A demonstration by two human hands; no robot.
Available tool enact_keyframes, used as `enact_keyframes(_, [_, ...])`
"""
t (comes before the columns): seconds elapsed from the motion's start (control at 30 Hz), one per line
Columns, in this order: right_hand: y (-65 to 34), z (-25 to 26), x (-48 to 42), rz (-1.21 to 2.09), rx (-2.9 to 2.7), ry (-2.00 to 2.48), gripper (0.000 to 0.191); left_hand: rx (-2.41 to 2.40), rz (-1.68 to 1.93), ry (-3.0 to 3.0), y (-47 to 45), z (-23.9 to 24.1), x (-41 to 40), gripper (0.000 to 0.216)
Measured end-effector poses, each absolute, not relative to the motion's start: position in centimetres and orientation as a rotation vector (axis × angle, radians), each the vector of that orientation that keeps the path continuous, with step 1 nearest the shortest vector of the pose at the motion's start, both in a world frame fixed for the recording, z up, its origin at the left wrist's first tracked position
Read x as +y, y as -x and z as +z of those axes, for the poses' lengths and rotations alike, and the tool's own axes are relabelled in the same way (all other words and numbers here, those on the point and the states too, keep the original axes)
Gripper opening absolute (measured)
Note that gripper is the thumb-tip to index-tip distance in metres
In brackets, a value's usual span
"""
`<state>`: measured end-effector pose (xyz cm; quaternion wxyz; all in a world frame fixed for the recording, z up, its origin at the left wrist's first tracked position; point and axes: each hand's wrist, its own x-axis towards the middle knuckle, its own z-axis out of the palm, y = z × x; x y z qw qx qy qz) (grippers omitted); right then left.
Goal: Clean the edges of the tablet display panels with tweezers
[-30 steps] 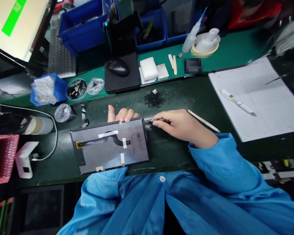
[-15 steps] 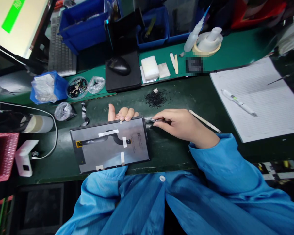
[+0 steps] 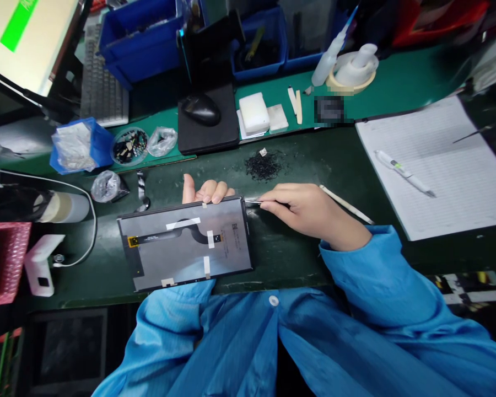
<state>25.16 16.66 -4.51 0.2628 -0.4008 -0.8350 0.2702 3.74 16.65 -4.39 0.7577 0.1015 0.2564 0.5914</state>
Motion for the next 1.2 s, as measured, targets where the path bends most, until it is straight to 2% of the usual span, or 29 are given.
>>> enact_keyframes(0.23, [-25.05,-4.62,16.53,0.785,-2.197,1.109,0.016,0.586,1.276,-0.235,-3.66,-4.47,16.75,0.066])
enact_keyframes(0.37, [-25.08,-4.37,16.59,0.734,-2.261,1.088,0.02,0.597,1.284,-0.254,-3.59,-4.66,16.79,0.066])
enact_keyframes(0.53, [-25.16,-4.49,16.49,0.839,-2.19,1.149,0.02,0.688,1.268,-0.291,-3.43,-4.86,17.01,0.066])
enact_keyframes(0.73, [-25.17,-4.3,16.59,0.737,-2.283,1.1,0.021,0.655,1.271,-0.283,-3.51,-4.82,16.97,0.066])
enact_keyframes(0.93, [-25.09,-4.41,16.55,0.85,-2.196,1.172,0.018,0.573,1.269,-0.258,-3.47,-4.87,17.02,0.066])
enact_keyframes(1.03, [-25.12,-4.47,16.65,0.781,-2.236,1.126,0.015,0.627,1.261,-0.262,-3.43,-4.84,17.04,0.066])
enact_keyframes(1.2, [-25.13,-4.35,16.62,0.756,-2.279,1.138,0.02,0.607,1.265,-0.247,-3.46,-4.75,16.99,0.066])
